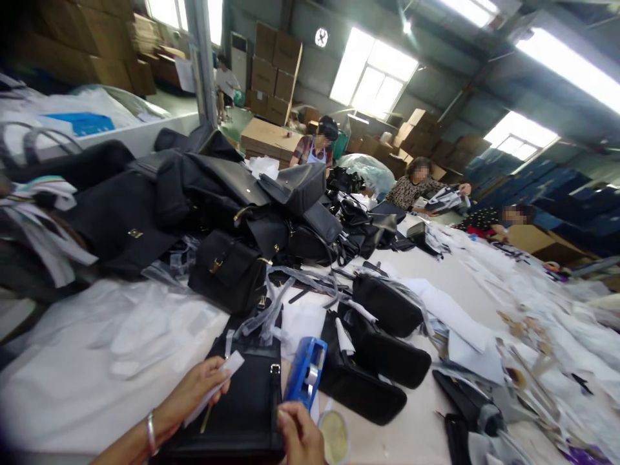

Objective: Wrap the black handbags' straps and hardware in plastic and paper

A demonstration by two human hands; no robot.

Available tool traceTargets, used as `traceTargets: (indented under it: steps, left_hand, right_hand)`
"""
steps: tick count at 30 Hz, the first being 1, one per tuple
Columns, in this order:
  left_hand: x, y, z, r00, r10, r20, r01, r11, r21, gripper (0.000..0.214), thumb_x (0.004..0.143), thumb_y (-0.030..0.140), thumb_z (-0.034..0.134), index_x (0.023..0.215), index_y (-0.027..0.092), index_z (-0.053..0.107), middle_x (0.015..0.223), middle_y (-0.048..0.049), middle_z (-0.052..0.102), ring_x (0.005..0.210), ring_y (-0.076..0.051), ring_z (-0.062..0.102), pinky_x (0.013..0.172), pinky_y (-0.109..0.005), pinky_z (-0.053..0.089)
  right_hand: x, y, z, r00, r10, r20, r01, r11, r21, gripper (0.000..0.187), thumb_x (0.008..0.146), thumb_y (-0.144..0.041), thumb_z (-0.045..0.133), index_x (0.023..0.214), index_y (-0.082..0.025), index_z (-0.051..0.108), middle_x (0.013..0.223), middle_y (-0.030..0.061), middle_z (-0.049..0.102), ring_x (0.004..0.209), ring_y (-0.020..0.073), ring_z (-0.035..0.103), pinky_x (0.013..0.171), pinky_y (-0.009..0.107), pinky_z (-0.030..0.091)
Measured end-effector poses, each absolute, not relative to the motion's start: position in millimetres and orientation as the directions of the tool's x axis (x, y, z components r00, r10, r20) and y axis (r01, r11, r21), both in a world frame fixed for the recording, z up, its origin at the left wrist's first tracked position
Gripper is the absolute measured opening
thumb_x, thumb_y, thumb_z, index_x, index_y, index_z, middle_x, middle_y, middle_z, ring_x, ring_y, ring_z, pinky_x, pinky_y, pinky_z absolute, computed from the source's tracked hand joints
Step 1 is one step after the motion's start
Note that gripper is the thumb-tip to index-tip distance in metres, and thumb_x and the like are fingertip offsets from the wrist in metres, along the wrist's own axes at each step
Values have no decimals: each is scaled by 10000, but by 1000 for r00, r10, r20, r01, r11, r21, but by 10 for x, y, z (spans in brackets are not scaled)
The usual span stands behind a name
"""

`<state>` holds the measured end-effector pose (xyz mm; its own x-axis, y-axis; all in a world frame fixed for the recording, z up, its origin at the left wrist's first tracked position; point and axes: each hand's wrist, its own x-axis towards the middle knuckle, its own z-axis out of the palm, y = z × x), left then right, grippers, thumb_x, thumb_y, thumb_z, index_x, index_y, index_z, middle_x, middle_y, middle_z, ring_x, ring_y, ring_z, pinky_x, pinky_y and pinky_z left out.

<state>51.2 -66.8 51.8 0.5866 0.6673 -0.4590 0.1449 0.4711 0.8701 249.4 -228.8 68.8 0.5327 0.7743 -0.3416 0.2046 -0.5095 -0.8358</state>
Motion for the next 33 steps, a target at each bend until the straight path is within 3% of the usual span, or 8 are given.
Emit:
traceTargets:
  steps: [3, 7, 12, 16, 20, 24, 29, 33]
  left_hand:
    - [528, -679, 509, 601, 653, -460, 167, 460, 872, 347, 828, 504, 566, 804, 162, 510, 663, 8, 609, 486, -98, 486, 492, -219, 329]
    - [542, -678, 509, 621, 650, -438, 134, 462, 876, 364, 807, 514, 587, 821, 157, 515, 637, 15, 590, 464, -90, 466, 467, -213, 307]
    - [460, -650, 535, 651, 643, -403, 1, 530, 848, 322, 818, 464, 595, 831, 152, 516, 622, 24, 568, 455, -65, 415, 454, -194, 272]
    - [370, -598, 581, 689, 603, -401, -68, 605, 793, 295, 814, 425, 623, 834, 147, 528, 622, 19, 573, 444, -49, 394, 446, -183, 241]
    - [303, -532, 556, 727, 530, -437, -123, 726, 677, 266, 808, 386, 653, 856, 148, 541, 612, 11, 581, 416, -34, 364, 431, -176, 212]
    - [264, -464, 415, 780, 448, -437, -215, 848, 485, 212, 816, 321, 629, 893, 133, 567, 597, 8, 555, 399, -27, 328, 416, -171, 205]
    - [221, -371, 270, 868, 287, -405, -178, 941, 286, 199, 787, 288, 597, 881, 114, 576, 539, 29, 479, 372, -34, 267, 387, -167, 199]
    - [172, -330, 256, 916, 176, -360, -90, 966, 243, 210, 774, 313, 596, 886, 140, 554, 490, 53, 428, 333, -36, 164, 350, -167, 148]
  right_hand:
    - [2323, -1719, 954, 349, 920, -176, 298, -287, -910, 224, 867, -383, 533, 844, -232, 697, 780, 21, 666, 732, 187, 599, 651, 252, 445]
    - [2179, -1233, 950, 174, 984, -30, 430, -104, -897, 150, 849, -215, 558, 843, -233, 707, 780, 7, 666, 742, 161, 604, 677, 235, 430]
    - [2119, -1137, 828, 54, 999, -9, 560, -37, -828, 187, 846, -153, 543, 899, -257, 690, 848, 1, 669, 803, 156, 614, 699, 229, 413]
    - [2092, -1078, 790, 108, 986, -125, 492, -162, -855, 326, 788, -126, 577, 1082, -265, 595, 723, -44, 634, 653, 139, 592, 614, 220, 393]
    - [2049, -1006, 644, 209, 946, -249, 318, -307, -897, 385, 740, -177, 641, 1094, -220, 495, 630, -71, 576, 566, 133, 550, 533, 207, 376]
    - [1912, -1012, 486, 143, 961, -237, 207, -263, -942, 192, 871, -303, 526, 1042, -219, 502, 662, -45, 578, 511, 125, 509, 469, 209, 364]
    - [1798, -997, 399, 106, 994, -39, 362, -75, -929, 217, 954, -341, 405, 1087, -220, 527, 762, 11, 633, 649, 156, 601, 602, 229, 433]
    - [1919, -888, 503, -186, 978, 97, 531, 183, -828, 232, 964, -283, 393, 1139, -216, 530, 865, 53, 667, 761, 178, 630, 683, 240, 439]
